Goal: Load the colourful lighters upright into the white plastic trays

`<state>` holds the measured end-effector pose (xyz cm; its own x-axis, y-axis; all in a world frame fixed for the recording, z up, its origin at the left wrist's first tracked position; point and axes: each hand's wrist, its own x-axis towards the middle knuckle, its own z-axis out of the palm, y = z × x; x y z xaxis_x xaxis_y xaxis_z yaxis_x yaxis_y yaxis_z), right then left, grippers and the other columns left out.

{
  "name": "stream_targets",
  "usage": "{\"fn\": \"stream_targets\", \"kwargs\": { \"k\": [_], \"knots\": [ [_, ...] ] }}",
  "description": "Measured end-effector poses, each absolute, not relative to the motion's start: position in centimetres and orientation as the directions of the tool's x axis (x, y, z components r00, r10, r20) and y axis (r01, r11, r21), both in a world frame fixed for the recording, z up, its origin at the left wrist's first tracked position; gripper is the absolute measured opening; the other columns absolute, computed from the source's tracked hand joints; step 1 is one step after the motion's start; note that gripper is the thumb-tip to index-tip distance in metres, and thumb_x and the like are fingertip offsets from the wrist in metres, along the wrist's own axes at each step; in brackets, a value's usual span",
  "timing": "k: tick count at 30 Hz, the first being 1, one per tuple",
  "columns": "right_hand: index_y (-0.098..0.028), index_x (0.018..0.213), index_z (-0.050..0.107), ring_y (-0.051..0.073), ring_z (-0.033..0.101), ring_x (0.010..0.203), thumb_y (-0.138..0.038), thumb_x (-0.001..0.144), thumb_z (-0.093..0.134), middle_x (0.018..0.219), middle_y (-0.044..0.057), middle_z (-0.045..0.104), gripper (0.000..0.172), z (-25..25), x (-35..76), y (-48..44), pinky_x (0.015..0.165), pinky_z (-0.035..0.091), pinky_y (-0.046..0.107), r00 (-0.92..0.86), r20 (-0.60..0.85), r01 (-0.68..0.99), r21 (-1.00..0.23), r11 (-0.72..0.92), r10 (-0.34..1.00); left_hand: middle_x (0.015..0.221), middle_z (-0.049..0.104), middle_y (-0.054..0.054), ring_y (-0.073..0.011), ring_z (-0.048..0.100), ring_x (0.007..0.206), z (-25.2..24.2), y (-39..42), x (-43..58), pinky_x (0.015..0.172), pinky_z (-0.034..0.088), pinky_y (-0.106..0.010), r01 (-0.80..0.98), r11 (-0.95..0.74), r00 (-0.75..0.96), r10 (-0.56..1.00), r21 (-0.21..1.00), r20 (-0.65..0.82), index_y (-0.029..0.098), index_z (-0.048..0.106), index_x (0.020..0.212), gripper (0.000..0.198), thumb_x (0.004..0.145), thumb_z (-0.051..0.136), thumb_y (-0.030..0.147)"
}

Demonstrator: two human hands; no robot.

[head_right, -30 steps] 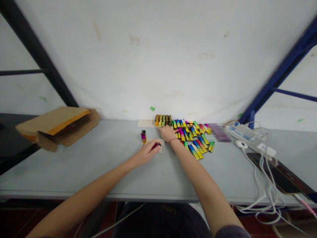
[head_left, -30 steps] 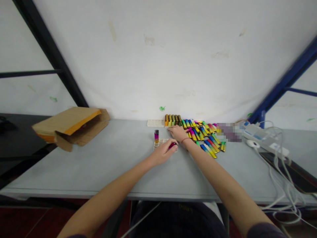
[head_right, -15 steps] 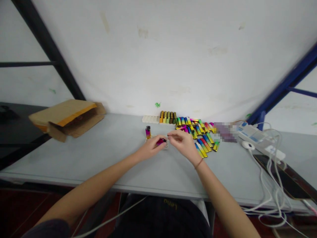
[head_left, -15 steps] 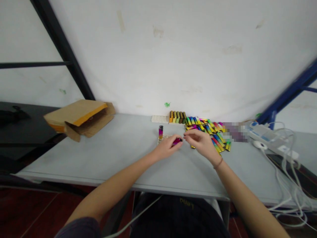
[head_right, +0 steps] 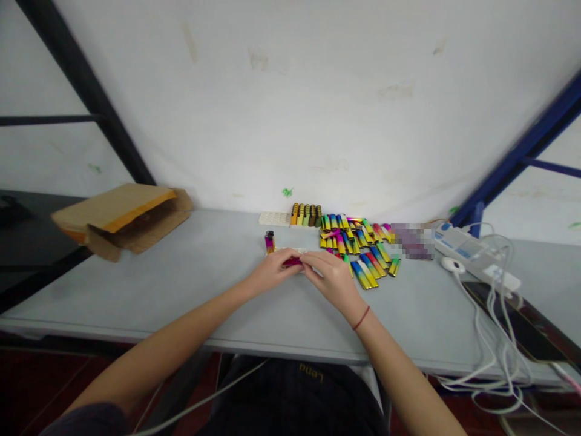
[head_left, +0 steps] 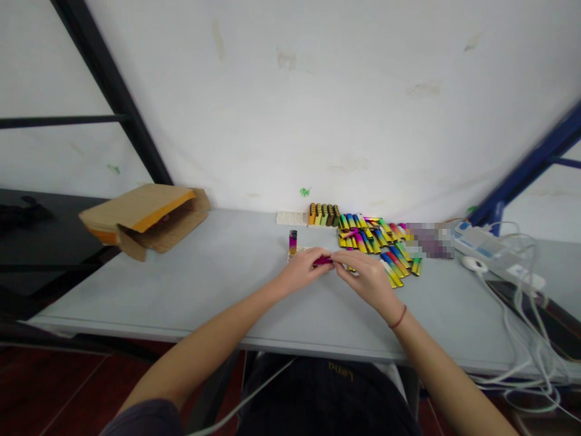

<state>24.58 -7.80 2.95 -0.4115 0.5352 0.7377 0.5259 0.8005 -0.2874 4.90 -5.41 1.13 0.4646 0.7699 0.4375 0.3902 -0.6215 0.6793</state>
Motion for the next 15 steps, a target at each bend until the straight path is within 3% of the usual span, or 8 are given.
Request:
{"fn": "stream_targets", "kwargs": {
  "k": [5, 9, 15],
  "knots": [
    [-0.022, 0.106, 0.074, 0.019, 0.073, 0.094, -0.024, 0.098, 0.054, 0.102, 0.009, 0.077, 0.022, 3.12, 24.83, -7.76, 0.087, 0.059, 0.033, -0.473, 0.735, 0.534, -0.2, 0.822, 0.486, 0.097, 0.071, -0.005, -0.0222, 0.064, 0.091, 1.12, -5.37, 4.96, 0.086, 0.047, -0.032, 0.397, -0.627, 0.461, 0.767, 0.67, 0.445, 0.02, 0.068, 0.1, 0.016, 0.092, 0.064, 0.034],
    [-0.023, 0.117, 0.072, 0.019, 0.073, 0.087, -0.024, 0.099, 0.052, 0.098, 0.009, 0.077, 0.027, 3.16, 25.06, -7.85, 0.081, 0.059, 0.03, -0.517, 0.673, 0.587, -0.171, 0.791, 0.529, 0.092, 0.071, -0.005, -0.0231, 0.064, 0.088, 1.06, -5.38, 4.99, 0.083, 0.048, -0.033, 0.417, -0.632, 0.457, 0.767, 0.654, 0.45, 0.019, 0.068, 0.096, 0.02, 0.093, 0.063, 0.039],
    [-0.021, 0.111, 0.071, 0.021, 0.073, 0.091, -0.03, 0.096, 0.059, 0.103, 0.009, 0.076, 0.021, 2.53, 24.78, -7.88, 0.084, 0.058, 0.032, -0.344, 0.727, 0.575, -0.338, 0.745, 0.594, 0.101, 0.074, -0.005, -0.023, 0.066, 0.095, 1.34, -5.6, 5.09, 0.088, 0.047, -0.032, 0.405, -0.639, 0.456, 0.761, 0.654, 0.462, 0.021, 0.07, 0.101, 0.018, 0.093, 0.064, 0.035]
  ]
}}
